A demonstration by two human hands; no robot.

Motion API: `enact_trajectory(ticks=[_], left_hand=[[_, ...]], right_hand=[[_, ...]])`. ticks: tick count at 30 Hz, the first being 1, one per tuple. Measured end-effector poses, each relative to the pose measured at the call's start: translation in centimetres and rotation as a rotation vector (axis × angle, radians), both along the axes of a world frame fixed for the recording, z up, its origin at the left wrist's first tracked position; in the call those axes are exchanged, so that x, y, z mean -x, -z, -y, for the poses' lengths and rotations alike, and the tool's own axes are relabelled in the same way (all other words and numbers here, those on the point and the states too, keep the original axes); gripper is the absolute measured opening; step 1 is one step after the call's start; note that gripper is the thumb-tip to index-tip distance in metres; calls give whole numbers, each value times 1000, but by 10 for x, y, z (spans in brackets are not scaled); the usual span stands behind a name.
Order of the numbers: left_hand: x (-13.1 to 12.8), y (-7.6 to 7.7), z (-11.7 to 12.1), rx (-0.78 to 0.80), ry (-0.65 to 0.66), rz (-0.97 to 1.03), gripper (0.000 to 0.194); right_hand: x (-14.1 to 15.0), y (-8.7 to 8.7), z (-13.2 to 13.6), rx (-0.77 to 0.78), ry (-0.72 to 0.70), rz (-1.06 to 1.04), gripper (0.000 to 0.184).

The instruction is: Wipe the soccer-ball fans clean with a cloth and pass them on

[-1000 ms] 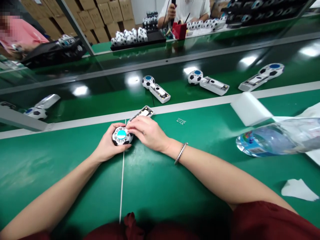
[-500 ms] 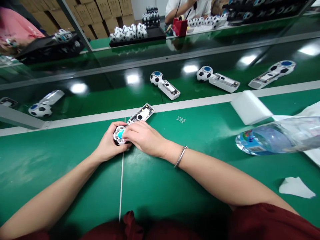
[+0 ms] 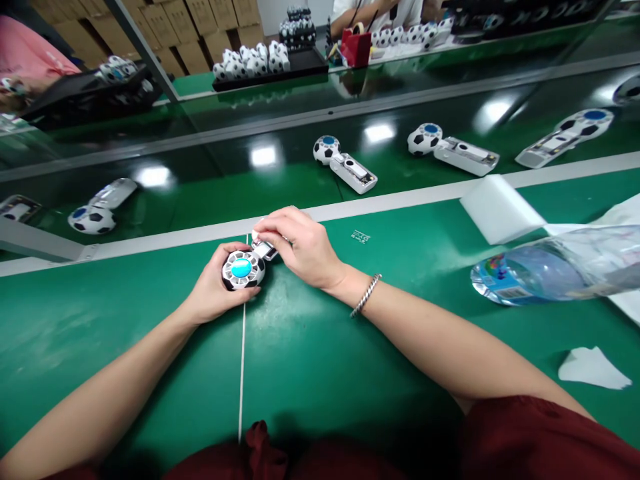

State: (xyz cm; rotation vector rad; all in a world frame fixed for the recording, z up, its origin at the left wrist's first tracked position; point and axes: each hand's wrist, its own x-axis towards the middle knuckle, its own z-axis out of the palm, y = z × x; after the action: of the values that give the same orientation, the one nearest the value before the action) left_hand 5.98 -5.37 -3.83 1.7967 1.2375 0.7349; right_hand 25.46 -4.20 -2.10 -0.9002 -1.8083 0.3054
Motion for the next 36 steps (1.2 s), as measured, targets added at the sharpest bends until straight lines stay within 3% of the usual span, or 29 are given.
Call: enact_trajectory(ticks=[6, 9, 12, 16, 19, 21, 25, 27, 29, 33, 36], left_hand=[[1, 1, 3, -16, -6, -56, 59], [4, -9, -6, -128, 28, -263, 59], [8, -27, -38, -366, 150, -643, 52], [2, -44, -109, -668, 267, -1035, 44], [-16, -41, -160, -793, 296, -1104, 45], [-33, -30, -182, -783, 273, -1098, 47], [-46, -13, -194, -694, 174, -1002, 64], [-28, -14, -186, -676, 109, -995, 75], [7, -24, -174, -607, -15, -1057, 77], [99, -45, -150, -291, -416, -1086, 56], [147, -47, -140, -128, -587, -993, 63]], right_hand=[[0, 3, -3, 15, 1, 2, 10], [1, 4, -3, 2, -2, -6, 10], [3, 3, -2, -1, -48, -14, 10], [5, 0, 0, 4, -88, -25, 12], [5, 2, 1, 16, -90, -12, 12], [3, 5, 0, 23, -84, 2, 12], [-2, 10, -3, 9, -58, 10, 13], [-3, 11, -4, 3, -54, 5, 12], [-2, 11, -5, 9, -62, -1, 11], [4, 11, -4, 45, -101, -6, 10], [9, 10, -1, 62, -121, -1, 10]])
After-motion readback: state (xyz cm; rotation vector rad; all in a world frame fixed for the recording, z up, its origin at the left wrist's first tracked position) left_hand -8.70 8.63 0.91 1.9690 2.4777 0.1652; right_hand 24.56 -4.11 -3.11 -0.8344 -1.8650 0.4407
